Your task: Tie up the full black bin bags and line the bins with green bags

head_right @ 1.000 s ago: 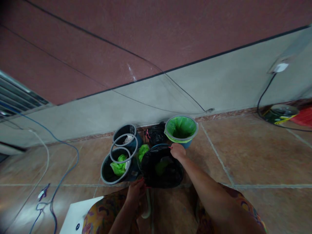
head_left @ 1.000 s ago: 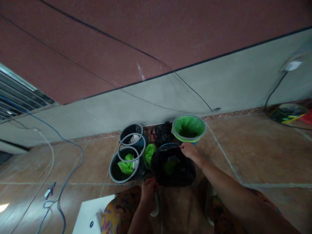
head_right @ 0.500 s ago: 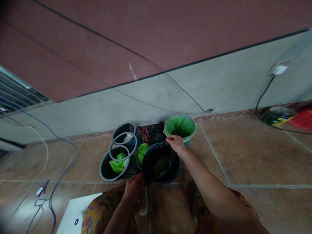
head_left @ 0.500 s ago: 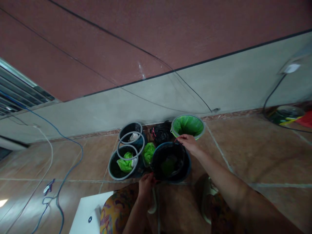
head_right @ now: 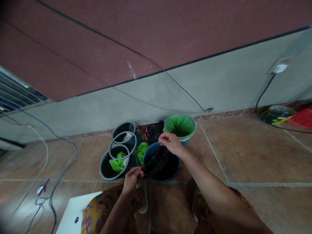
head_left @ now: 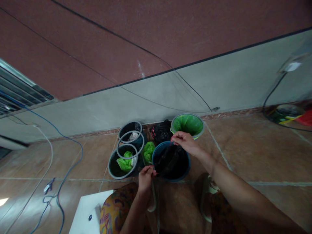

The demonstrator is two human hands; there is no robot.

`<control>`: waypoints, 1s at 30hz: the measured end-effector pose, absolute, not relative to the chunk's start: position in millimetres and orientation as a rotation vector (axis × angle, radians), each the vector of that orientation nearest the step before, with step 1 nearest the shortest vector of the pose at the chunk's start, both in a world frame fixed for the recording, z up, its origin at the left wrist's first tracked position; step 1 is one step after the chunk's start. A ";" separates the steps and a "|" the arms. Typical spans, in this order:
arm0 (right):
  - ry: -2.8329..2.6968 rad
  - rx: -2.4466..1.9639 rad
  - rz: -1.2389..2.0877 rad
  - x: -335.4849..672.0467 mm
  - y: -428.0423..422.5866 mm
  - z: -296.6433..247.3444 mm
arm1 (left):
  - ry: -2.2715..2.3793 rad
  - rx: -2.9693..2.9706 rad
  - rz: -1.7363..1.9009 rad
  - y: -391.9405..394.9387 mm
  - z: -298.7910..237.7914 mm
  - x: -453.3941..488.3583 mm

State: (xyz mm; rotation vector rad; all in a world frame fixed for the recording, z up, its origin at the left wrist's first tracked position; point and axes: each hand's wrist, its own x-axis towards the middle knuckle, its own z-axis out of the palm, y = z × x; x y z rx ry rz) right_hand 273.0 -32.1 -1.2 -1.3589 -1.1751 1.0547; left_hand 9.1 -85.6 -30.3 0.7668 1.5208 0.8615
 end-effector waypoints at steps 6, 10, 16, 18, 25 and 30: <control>-1.147 -1.608 1.034 273.6 -29.7 -14.0 | 1.310 1.087 0.947 -65.8 -0.8 25.1; -1.168 -1.480 1.063 270.4 -30.2 -12.3 | 1.333 1.170 0.982 -50.1 3.2 24.7; -1.185 -1.242 1.195 264.7 -36.6 4.3 | 1.316 1.123 0.889 -43.4 9.7 28.5; -1.201 -1.349 1.136 263.7 -36.1 3.7 | 1.317 1.069 0.897 -42.0 10.8 28.8; -1.125 -1.391 1.076 263.7 -35.1 1.2 | 1.028 0.790 0.912 -26.5 16.7 21.8; -1.120 -1.289 1.158 254.7 -38.6 4.6 | 1.000 1.013 0.830 -9.3 20.6 26.9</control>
